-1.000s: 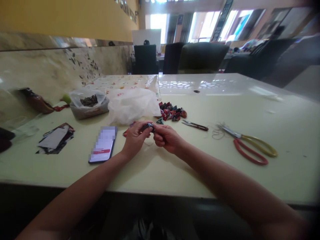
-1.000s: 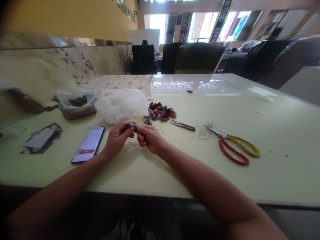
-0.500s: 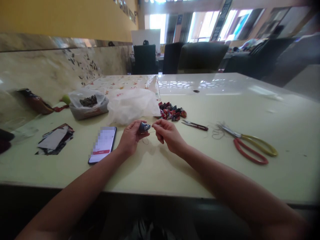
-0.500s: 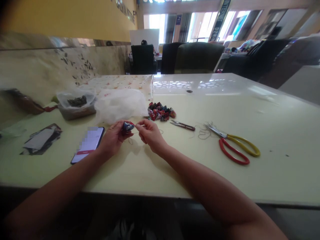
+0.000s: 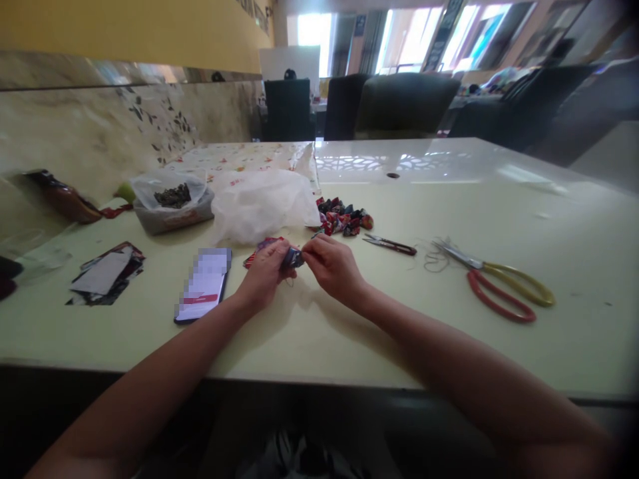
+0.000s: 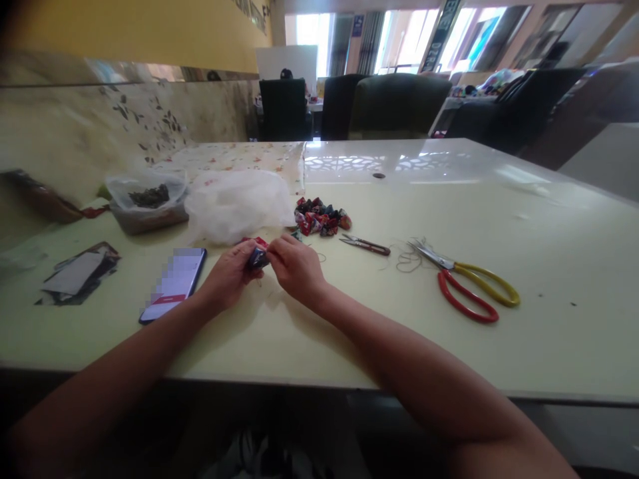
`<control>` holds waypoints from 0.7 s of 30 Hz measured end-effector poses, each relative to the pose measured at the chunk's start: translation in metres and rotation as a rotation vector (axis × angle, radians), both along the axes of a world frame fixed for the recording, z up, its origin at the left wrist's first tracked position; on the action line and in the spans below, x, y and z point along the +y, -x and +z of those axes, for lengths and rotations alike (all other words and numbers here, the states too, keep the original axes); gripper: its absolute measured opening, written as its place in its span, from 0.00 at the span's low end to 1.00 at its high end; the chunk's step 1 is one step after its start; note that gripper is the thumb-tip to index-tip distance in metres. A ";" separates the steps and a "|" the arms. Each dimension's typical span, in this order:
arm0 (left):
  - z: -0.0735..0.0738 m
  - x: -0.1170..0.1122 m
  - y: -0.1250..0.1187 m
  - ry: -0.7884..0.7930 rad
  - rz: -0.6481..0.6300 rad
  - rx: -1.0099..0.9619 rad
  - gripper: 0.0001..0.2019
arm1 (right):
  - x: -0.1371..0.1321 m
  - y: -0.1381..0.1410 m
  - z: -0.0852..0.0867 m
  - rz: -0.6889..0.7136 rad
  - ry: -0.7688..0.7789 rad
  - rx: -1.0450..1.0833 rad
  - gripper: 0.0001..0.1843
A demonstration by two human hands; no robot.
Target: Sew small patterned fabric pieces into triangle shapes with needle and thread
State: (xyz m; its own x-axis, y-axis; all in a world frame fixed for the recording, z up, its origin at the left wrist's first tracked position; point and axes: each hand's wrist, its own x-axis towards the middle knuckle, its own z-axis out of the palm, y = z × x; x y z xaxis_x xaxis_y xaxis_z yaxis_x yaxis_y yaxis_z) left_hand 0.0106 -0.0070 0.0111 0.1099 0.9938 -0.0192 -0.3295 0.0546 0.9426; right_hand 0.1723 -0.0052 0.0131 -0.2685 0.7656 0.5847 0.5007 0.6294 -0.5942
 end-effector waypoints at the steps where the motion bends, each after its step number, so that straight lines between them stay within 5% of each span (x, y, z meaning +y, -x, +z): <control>1: -0.001 0.000 0.000 0.004 -0.019 -0.007 0.18 | 0.000 0.000 0.001 0.003 -0.002 -0.003 0.10; 6: 0.001 0.001 0.001 0.018 -0.108 -0.070 0.16 | 0.002 -0.001 0.004 0.018 0.150 0.198 0.12; 11: 0.007 0.002 0.001 -0.032 0.013 -0.120 0.19 | 0.002 0.004 0.004 0.225 0.671 0.652 0.18; 15: 0.010 0.002 0.004 -0.140 0.083 -0.054 0.21 | -0.001 0.007 0.003 0.495 1.052 0.623 0.29; 21: 0.014 0.008 0.012 -0.167 0.246 0.066 0.20 | 0.003 -0.004 0.007 0.591 1.077 0.638 0.17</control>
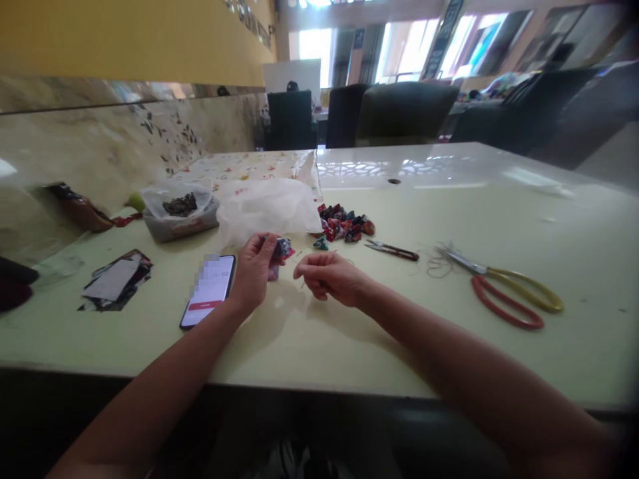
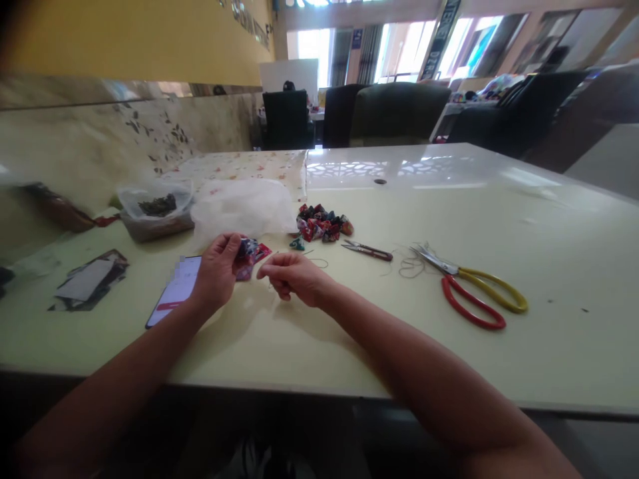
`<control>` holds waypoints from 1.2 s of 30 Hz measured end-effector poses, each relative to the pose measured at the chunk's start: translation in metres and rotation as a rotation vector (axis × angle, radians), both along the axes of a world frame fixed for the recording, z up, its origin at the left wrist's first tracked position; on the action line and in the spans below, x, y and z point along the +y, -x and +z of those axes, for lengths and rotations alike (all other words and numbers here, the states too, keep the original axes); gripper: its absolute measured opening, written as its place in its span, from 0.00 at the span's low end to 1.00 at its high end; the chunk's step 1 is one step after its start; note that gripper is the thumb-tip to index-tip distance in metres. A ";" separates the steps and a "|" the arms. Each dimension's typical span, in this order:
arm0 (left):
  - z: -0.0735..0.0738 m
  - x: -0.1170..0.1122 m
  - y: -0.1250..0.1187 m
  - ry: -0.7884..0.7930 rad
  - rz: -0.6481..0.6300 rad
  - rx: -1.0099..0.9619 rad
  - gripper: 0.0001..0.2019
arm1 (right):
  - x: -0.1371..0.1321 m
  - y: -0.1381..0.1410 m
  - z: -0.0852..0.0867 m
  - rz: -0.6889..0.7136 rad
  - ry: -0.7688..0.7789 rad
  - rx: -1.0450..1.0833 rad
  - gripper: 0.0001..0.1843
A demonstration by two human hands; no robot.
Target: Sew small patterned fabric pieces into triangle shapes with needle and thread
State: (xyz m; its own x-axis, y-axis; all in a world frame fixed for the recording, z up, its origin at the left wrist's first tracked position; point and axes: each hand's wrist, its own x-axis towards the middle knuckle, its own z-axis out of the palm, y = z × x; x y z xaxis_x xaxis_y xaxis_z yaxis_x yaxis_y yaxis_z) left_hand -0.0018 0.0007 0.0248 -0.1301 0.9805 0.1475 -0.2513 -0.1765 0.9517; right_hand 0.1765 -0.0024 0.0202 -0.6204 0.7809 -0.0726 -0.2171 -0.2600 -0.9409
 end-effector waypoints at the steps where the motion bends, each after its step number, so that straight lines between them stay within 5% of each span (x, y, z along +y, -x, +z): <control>1: 0.000 0.002 0.001 0.000 0.021 0.000 0.19 | 0.003 -0.003 0.002 -0.010 -0.013 0.025 0.17; 8: -0.001 0.012 0.008 0.065 0.069 -0.099 0.13 | 0.019 -0.027 0.019 -0.165 -0.055 0.131 0.16; 13: 0.001 0.017 0.011 0.128 0.019 -0.356 0.12 | 0.034 -0.045 0.018 -0.382 -0.156 -0.090 0.15; 19: 0.005 0.014 0.010 0.231 -0.054 -0.483 0.08 | 0.041 -0.040 0.004 -0.801 -0.736 -0.595 0.05; 24: 0.003 0.002 0.000 0.311 -0.145 -0.393 0.03 | 0.014 -0.013 0.003 -0.554 -0.990 -0.445 0.08; 36: 0.002 -0.013 -0.013 0.375 -0.268 -0.252 0.07 | 0.005 -0.002 -0.008 -0.365 -0.987 -0.482 0.10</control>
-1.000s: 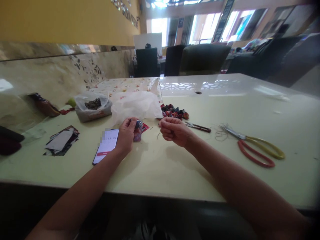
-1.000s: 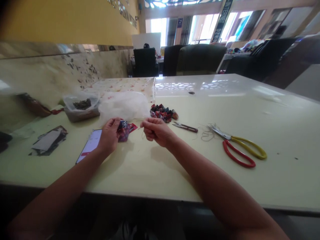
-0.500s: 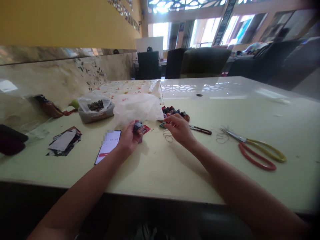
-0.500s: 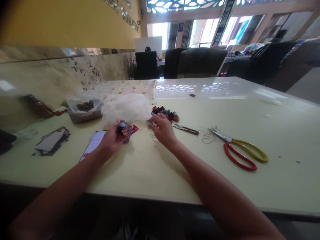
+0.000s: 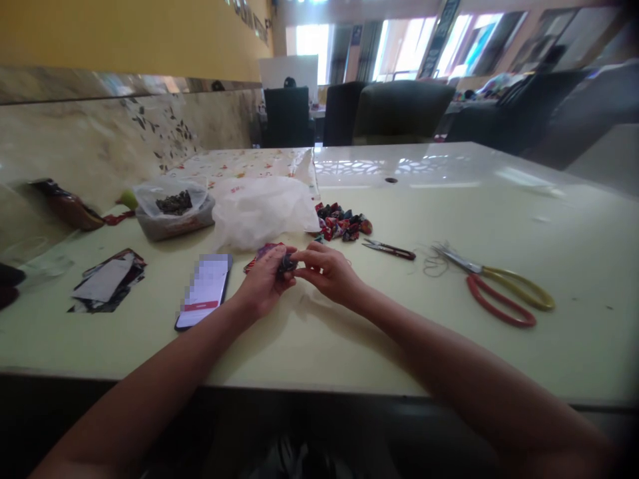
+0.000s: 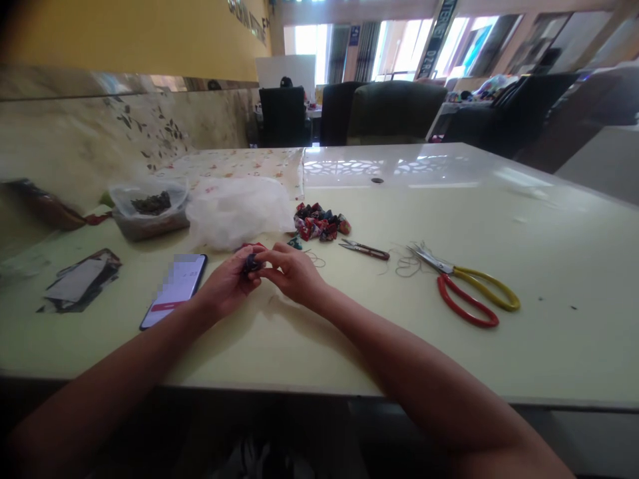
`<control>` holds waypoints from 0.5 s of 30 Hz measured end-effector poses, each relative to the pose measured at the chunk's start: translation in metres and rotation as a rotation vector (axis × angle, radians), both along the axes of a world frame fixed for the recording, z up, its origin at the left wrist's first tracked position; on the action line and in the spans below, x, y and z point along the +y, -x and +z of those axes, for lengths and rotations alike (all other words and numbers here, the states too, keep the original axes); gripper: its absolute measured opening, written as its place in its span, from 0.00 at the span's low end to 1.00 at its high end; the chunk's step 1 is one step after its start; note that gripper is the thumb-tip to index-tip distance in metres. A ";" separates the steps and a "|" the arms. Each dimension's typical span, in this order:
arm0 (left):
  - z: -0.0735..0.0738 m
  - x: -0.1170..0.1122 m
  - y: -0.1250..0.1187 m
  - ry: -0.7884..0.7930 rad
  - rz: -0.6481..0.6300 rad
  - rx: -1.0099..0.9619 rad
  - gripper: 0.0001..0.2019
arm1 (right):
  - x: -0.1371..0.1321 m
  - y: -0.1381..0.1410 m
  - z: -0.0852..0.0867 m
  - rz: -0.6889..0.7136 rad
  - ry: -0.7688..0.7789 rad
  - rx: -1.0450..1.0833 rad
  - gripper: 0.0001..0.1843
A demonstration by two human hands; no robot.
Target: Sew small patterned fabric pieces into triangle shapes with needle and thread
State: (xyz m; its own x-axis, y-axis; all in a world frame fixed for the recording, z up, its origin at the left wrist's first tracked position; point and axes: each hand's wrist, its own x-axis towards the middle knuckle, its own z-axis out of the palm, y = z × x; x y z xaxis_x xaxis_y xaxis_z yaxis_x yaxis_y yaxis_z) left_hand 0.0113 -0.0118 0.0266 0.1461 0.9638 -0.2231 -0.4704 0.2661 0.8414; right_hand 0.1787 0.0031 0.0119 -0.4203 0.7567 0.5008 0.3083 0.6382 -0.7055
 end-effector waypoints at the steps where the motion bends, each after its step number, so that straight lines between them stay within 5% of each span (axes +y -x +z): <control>1: -0.001 0.000 0.000 -0.003 -0.010 0.016 0.07 | -0.001 0.001 0.000 0.007 0.012 0.018 0.08; 8: -0.011 -0.001 0.001 -0.086 -0.129 0.169 0.13 | -0.002 -0.001 0.006 0.072 -0.015 0.002 0.09; 15: -0.003 0.008 0.015 -0.615 0.002 0.633 0.12 | 0.008 -0.013 0.012 0.009 -0.187 -0.221 0.11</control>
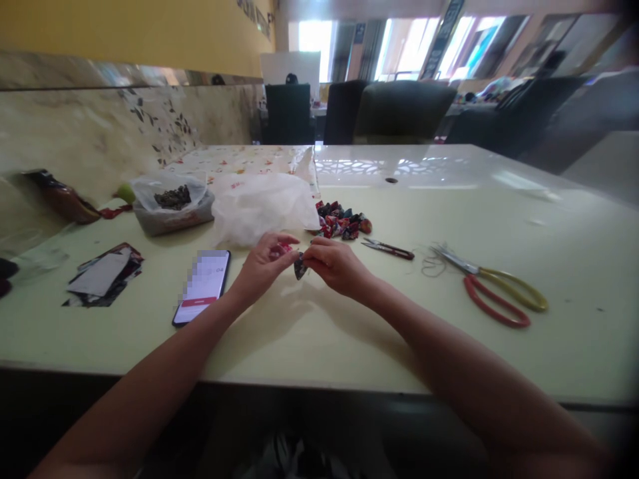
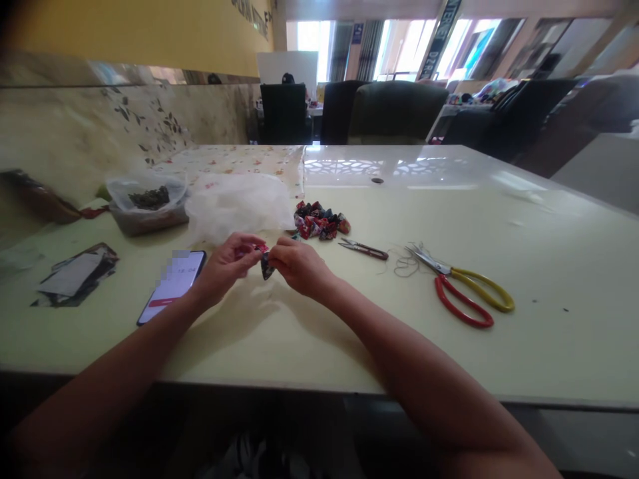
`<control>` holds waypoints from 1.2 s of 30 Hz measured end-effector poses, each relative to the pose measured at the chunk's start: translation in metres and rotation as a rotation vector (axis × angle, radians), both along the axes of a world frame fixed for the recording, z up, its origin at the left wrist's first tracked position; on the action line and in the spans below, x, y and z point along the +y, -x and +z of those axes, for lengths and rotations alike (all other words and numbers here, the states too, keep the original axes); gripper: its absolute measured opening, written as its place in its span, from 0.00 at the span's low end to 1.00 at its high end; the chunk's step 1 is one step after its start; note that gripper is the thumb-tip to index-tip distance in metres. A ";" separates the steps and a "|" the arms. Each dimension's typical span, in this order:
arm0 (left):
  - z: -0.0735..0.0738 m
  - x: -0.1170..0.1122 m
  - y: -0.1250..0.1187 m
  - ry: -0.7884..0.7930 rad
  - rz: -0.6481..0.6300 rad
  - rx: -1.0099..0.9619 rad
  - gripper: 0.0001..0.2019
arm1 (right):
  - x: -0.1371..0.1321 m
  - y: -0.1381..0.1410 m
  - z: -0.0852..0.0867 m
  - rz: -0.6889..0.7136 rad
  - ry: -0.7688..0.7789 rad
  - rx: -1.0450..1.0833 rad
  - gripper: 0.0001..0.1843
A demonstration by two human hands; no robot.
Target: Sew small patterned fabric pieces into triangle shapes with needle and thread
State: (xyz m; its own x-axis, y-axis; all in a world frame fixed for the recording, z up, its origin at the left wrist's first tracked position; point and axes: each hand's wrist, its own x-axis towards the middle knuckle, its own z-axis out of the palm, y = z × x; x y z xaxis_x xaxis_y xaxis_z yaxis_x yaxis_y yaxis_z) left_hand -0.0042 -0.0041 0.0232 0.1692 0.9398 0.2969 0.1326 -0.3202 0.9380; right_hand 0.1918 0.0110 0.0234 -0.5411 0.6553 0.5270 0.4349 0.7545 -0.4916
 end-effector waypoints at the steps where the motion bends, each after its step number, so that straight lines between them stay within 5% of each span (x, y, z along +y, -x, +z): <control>1: 0.000 0.002 0.002 -0.077 -0.022 0.075 0.11 | 0.001 -0.001 -0.001 0.000 -0.009 -0.017 0.12; 11: -0.007 0.004 0.004 -0.262 -0.239 0.565 0.03 | -0.016 -0.016 -0.023 -0.020 0.013 -0.007 0.08; 25: -0.007 0.002 0.004 -0.298 -0.262 0.615 0.03 | -0.015 -0.019 -0.030 0.003 0.078 0.040 0.06; 36: -0.012 0.003 -0.001 -0.141 -0.243 0.621 0.01 | -0.015 -0.014 -0.031 0.012 0.202 0.094 0.07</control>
